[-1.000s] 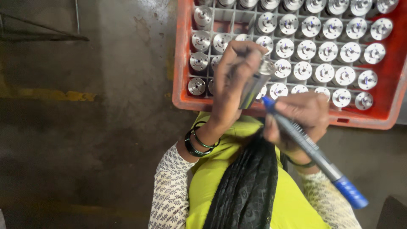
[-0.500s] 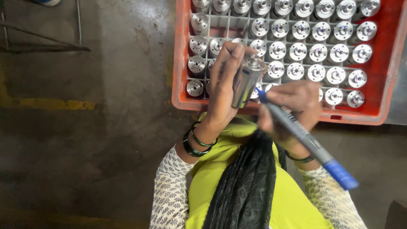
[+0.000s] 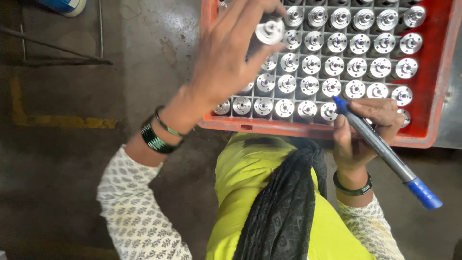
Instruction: The person holds a cylindrical metal part in one hand and a blue permanent marker in the other, writing or dabbing a mark on the part, then places the marked part into a compartment of a red grid tray filled with similar machined parts, repeating this cycle for successive parts.
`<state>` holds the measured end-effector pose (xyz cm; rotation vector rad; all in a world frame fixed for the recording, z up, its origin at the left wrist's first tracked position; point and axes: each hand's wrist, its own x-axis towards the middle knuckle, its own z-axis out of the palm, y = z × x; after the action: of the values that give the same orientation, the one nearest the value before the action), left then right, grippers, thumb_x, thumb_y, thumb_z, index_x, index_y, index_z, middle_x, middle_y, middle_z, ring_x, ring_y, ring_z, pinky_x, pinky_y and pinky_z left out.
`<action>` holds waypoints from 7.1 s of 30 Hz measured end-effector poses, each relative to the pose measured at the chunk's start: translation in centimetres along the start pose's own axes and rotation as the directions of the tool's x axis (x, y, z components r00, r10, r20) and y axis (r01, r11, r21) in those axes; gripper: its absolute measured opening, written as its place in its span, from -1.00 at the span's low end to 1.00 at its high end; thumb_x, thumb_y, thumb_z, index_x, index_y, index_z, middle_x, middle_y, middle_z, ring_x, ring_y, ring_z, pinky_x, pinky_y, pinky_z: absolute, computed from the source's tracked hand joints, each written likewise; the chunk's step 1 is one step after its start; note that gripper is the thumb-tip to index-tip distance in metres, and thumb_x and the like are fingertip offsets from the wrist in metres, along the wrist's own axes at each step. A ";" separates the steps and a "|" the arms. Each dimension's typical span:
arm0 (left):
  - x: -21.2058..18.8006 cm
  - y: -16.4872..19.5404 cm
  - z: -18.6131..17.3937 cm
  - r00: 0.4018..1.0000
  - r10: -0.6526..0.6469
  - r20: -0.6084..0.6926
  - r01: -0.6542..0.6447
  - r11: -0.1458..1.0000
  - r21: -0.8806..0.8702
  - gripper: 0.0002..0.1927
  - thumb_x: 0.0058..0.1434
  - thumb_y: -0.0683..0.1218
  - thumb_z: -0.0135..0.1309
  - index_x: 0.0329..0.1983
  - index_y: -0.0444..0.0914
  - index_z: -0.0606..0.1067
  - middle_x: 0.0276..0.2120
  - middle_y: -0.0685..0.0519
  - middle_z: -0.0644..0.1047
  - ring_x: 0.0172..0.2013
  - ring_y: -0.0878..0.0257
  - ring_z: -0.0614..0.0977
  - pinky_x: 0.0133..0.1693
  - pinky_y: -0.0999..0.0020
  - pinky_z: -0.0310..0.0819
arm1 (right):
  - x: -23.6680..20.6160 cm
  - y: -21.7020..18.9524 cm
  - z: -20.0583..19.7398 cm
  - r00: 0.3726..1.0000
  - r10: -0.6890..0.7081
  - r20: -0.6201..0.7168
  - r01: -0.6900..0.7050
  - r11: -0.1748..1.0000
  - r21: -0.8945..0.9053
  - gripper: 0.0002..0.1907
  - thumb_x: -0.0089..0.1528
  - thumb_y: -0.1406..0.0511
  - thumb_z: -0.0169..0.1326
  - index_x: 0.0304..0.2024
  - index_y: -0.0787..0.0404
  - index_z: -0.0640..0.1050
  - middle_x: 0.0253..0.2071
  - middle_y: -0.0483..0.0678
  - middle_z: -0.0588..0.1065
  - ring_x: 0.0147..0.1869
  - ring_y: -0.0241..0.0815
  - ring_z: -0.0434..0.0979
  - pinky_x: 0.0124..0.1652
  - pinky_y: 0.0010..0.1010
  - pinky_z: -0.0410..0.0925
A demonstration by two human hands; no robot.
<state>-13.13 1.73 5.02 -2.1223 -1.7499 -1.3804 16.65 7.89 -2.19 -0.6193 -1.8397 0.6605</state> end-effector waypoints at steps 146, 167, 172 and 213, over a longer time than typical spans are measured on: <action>-4.8 8.0 9.5 0.736 -0.658 0.161 0.327 0.136 -0.935 -0.79 0.47 -0.03 0.01 -0.01 -0.28 0.42 -0.28 0.16 0.41 -0.38 0.50 0.36 -0.37 0.60 0.21 | 2.3 -3.6 0.5 0.947 -0.172 0.270 0.206 0.973 -0.103 -0.75 0.32 0.32 0.23 -0.04 0.18 0.44 -0.24 -0.03 0.56 -0.20 -0.11 0.45 -0.09 -0.32 0.26; -4.6 8.0 10.4 0.651 -0.704 0.282 0.233 -0.169 -0.958 -0.69 0.57 0.04 -0.05 -0.03 -0.33 0.36 -0.18 -0.03 0.50 -0.17 0.30 0.63 -0.07 0.40 0.59 | 3.2 -4.1 1.0 0.940 -0.188 0.285 0.220 0.972 -0.084 -0.78 0.37 0.24 0.16 -0.10 0.18 0.41 -0.31 -0.06 0.52 -0.36 -0.16 0.41 -0.22 -0.31 0.26; -4.3 8.1 9.7 0.658 -0.696 0.289 0.240 -0.170 -0.956 -0.71 0.52 0.01 -0.02 0.03 -0.31 0.31 -0.15 -0.08 0.49 -0.17 0.23 0.65 -0.06 0.33 0.62 | 2.7 -3.8 1.2 0.916 -0.334 0.222 0.358 0.931 -0.074 -0.75 0.24 0.22 0.16 -0.20 0.22 0.40 -0.43 -0.10 0.50 -0.40 -0.24 0.33 -0.30 -0.30 0.23; 6.4 1.3 10.5 0.901 0.222 0.371 -0.336 0.900 0.277 -0.48 0.24 -0.31 0.15 0.26 -0.22 0.35 0.09 0.00 0.47 0.19 0.08 0.41 0.06 0.01 0.26 | 0.4 -0.3 -2.5 0.999 0.008 -0.034 -0.005 0.994 0.107 -0.70 0.32 0.30 0.20 -0.05 0.20 0.34 -0.26 -0.01 0.50 -0.22 -0.21 0.42 -0.10 -0.44 0.33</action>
<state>-6.31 11.93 3.52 -2.3825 -1.5417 -0.6255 18.80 8.37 -0.96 -0.5629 -1.7594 0.7431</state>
